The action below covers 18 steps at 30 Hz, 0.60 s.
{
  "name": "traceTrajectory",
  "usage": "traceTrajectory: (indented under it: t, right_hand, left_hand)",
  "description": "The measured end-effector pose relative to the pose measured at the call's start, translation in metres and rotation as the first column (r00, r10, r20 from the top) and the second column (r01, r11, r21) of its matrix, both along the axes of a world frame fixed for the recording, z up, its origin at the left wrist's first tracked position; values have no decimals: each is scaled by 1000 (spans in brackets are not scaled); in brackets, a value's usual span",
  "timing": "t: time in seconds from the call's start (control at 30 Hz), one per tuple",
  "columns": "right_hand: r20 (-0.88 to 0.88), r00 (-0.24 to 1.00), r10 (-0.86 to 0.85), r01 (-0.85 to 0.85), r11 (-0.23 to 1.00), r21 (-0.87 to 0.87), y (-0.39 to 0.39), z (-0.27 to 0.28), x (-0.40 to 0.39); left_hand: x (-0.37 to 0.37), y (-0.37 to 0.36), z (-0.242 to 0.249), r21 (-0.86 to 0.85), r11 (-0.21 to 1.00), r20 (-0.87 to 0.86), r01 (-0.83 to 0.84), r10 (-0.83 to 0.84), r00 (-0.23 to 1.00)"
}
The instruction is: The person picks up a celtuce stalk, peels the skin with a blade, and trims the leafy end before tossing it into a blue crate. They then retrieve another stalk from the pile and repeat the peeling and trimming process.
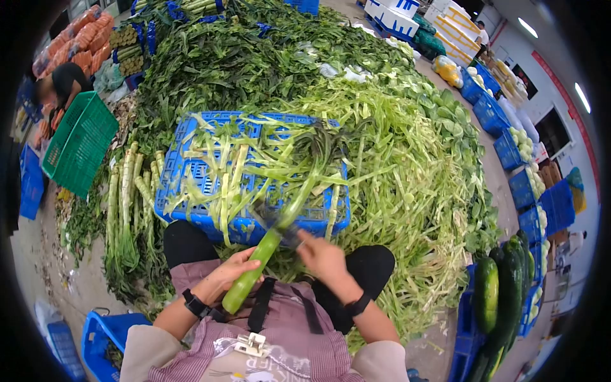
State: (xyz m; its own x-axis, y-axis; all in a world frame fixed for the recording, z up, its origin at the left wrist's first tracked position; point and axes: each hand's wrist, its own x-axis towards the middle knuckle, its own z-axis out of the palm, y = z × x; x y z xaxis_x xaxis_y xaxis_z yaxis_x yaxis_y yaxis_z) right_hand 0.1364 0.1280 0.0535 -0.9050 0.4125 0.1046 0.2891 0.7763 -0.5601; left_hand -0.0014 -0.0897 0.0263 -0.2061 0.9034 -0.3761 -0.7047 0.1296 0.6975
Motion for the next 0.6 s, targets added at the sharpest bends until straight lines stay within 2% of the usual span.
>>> traceTrajectory:
  t: [0.03, 0.07, 0.1, 0.17, 0.27, 0.3, 0.37, 0.43, 0.47, 0.5, 0.53, 0.57, 0.6]
  right_hand:
    - [2, 989, 151, -143, 937, 319, -15, 0, 4]
    - [-27, 980, 195, -175, 924, 339, -17, -1, 4]
    - [-56, 969, 242, -206, 909, 361, -17, -1, 3]
    - [-22, 990, 142, -119, 897, 427, 8, -1, -8]
    - [-22, 986, -168, 164, 915, 370, 68, -13, -24]
    - [32, 951, -306, 268, 874, 405, 83, -8, -28]
    - [-8, 961, -276, 264, 910, 318, 84, -4, -28]
    - [-120, 987, -107, 132, 965, 226, 60, -8, -18]
    - [-62, 997, -39, 56, 950, 306, 35, 8, -11]
    - [-59, 997, -44, 60, 950, 306, 19, 13, -4]
    - [-18, 995, 101, -87, 927, 366, 5, 15, 3]
    - [32, 970, 240, -231, 879, 417, 0, 15, 6]
    - [32, 971, 236, -228, 880, 416, 4, 13, 4]
  left_hand:
    - [-2, 0, -1, -121, 992, -13, 34, -36, 999]
    - [-2, -1, -3, -241, 968, -23, 68, -75, 997]
    - [-1, -1, -3, -242, 968, -23, 68, -75, 997]
    - [3, -2, -3, -109, 994, -121, 16, -29, 992]
    - [9, 1, 4, -95, 995, -165, -25, 9, 986]
    - [11, 2, 1, -92, 995, -171, -28, 12, 985]
    - [16, 7, -2, -54, 993, -379, -106, 77, 922]
    - [20, 7, 4, -97, 990, -396, -103, 56, 917]
    - [20, 8, 12, -142, 985, -390, -99, 36, 920]
    - [20, 10, 15, -187, 978, -384, -92, 14, 923]
    - [20, 9, 7, -187, 978, -382, -87, 9, 924]
    - [18, 7, -5, -203, 977, -260, -68, 13, 966]
    - [17, 5, -15, -218, 975, -134, -49, 20, 991]
